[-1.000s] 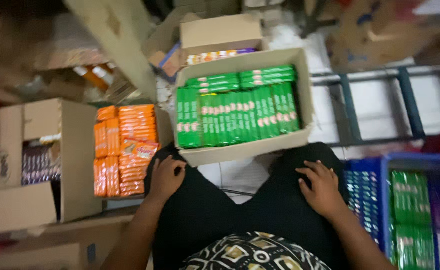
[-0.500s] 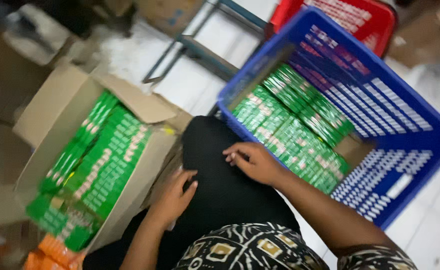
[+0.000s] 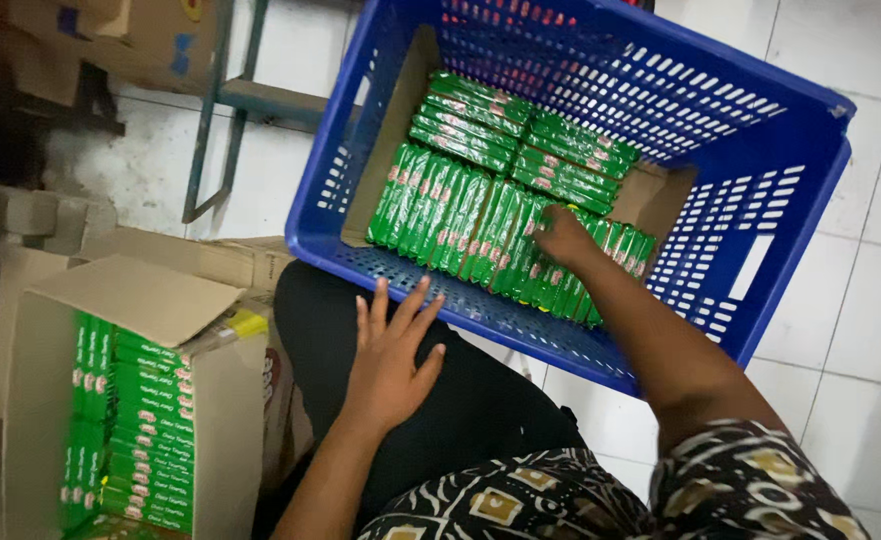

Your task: The person repeatedly picks green snack packs from a cardboard box and places them into a blue plastic basket. The person handles the packs by hand, arranging them in rows within the basket.

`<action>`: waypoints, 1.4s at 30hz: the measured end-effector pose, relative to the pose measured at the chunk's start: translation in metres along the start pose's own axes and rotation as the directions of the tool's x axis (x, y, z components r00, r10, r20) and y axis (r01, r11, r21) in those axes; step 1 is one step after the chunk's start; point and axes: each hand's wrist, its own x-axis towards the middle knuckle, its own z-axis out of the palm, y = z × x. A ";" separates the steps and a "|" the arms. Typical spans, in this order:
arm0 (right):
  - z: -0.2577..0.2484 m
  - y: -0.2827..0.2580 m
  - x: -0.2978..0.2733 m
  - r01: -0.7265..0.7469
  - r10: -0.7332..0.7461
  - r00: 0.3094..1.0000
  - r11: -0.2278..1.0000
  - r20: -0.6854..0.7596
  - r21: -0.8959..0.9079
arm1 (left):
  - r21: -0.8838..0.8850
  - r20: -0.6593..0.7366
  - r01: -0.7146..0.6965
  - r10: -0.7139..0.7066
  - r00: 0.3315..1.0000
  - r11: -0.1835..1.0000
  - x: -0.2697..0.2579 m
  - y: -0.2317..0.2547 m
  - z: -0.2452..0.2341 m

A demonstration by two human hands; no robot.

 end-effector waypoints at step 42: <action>0.041 -0.055 -0.011 -0.173 0.180 0.830 0.983 -0.529 0.062 | 0.015 -0.059 0.036 -0.035 0.998 0.999 0.007 -0.004 0.008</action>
